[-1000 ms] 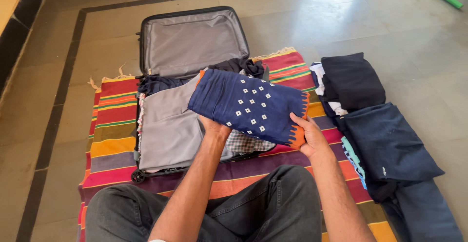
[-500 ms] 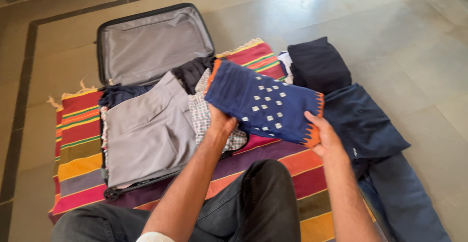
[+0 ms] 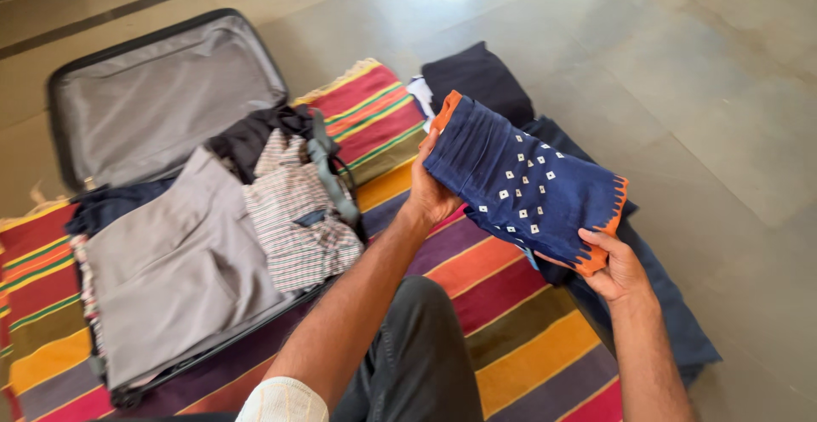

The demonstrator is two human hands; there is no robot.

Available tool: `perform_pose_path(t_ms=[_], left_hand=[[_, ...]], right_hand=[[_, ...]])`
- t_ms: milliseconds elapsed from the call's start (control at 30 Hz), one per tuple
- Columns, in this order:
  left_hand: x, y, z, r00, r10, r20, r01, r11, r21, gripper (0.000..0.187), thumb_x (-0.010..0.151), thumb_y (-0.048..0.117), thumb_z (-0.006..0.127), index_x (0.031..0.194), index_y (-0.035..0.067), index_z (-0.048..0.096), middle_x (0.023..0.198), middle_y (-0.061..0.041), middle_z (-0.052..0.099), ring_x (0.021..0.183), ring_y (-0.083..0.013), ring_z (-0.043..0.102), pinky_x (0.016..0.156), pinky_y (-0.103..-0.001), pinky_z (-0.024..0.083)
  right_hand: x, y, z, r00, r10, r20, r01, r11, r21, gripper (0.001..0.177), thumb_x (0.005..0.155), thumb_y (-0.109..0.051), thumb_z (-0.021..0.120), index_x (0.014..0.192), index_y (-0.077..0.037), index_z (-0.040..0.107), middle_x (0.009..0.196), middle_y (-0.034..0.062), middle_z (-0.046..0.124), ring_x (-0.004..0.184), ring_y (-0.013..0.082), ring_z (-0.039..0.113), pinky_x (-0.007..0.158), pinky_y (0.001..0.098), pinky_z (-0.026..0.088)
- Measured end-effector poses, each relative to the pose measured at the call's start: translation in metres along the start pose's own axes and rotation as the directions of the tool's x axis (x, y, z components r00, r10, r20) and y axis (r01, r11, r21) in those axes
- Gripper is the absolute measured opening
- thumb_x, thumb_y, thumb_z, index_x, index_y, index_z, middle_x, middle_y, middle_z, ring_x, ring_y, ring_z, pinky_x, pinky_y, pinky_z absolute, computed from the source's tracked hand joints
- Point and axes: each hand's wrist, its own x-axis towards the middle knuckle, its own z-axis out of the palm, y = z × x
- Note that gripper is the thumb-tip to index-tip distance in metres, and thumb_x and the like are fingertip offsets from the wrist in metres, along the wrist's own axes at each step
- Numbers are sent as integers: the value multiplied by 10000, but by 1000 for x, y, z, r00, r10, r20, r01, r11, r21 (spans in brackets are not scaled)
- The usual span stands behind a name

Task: The person sits on a mat and folds various clothing items, including trousers, a patterned scarf, and a checkered shirt. They fold each item by hand and place it into a pile next to an open suitcase.

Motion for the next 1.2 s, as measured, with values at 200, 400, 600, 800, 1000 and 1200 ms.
perform_pose_path(t_ms=[200,400,600,800,1000,1200], left_hand=[[50,-69,4,994,-83,66,84,996,-21,615,1011,548,520,1420,97,602,1430,-98,626,1332,-292,580,1175,-528,417],[97,-151,13,976,-210,51,212,977,-22,577,992,506,521,1390,97,609,1375,-119,638,1287,-307,588,1131,-533,435],[138,-219,-4,927,-370,-57,374,913,161,602,950,474,611,1390,64,595,1369,-158,616,1262,-327,586,1100,-554,465],[127,-257,-48,910,-163,-382,408,528,745,716,843,199,720,1501,198,437,1356,-78,618,1210,-232,582,1013,-505,472],[104,-282,-62,965,106,239,-244,37,969,674,890,10,716,1510,109,472,1403,-178,651,1287,-334,655,1101,-387,520],[47,-289,10,981,-7,194,-163,-575,802,866,790,-81,654,1594,156,436,1669,-159,324,1392,-366,469,1159,-437,420]], right_hand=[[-15,-23,-78,981,-162,-101,164,987,3,494,853,28,651,1339,-34,587,1245,145,683,1147,331,676,1028,530,538],[-62,-40,-132,944,-256,-206,269,962,38,514,866,21,611,1377,-29,586,1297,156,672,1183,351,671,1028,564,522],[-103,-23,-195,897,-260,-356,283,959,12,526,841,-62,591,1365,-12,592,1272,172,684,1168,381,663,1004,593,514],[-102,42,-276,835,-110,-538,113,993,-28,452,803,-36,640,1254,-29,601,1181,124,684,1077,301,681,1005,482,536],[-121,69,-308,708,-134,-693,183,983,-4,375,756,-11,594,1125,-75,622,1021,62,683,925,256,691,880,427,574],[-142,78,-297,541,-467,-699,342,882,-325,501,658,60,571,1128,-113,590,942,7,631,808,201,669,703,386,588]])
